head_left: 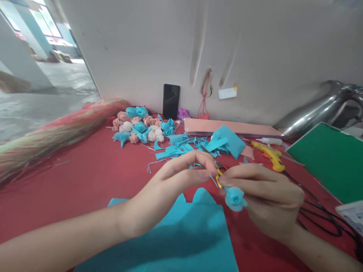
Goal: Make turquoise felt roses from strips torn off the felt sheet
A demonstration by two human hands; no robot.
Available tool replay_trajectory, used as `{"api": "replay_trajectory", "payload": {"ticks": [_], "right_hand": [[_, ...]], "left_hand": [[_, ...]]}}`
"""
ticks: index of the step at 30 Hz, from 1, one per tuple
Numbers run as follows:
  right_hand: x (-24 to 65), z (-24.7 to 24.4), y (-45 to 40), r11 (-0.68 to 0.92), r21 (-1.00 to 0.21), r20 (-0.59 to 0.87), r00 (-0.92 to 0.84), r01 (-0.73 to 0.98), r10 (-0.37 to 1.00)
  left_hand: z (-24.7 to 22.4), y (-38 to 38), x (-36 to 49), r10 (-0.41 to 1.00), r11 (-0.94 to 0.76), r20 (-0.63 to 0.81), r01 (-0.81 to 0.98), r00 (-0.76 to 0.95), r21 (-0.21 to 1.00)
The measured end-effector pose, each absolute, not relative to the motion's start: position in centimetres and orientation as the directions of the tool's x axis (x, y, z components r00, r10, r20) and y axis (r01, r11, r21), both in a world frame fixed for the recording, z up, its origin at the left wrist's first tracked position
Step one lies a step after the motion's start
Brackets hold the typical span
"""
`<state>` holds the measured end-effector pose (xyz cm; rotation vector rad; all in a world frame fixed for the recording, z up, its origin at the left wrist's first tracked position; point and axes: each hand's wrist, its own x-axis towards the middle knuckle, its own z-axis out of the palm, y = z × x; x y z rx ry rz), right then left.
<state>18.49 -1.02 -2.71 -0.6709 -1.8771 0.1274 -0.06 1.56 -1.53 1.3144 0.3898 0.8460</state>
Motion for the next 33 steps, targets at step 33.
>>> {"api": "replay_trajectory", "payload": {"ticks": [33], "right_hand": [[17.5, -10.3, 1.6, 0.823, -0.016, 0.825, -0.457, 0.567, 0.331]], "left_hand": [[-9.6, 2.2, -4.5, 0.576, -0.815, 0.317, 0.499, 0.754, 0.294]]}}
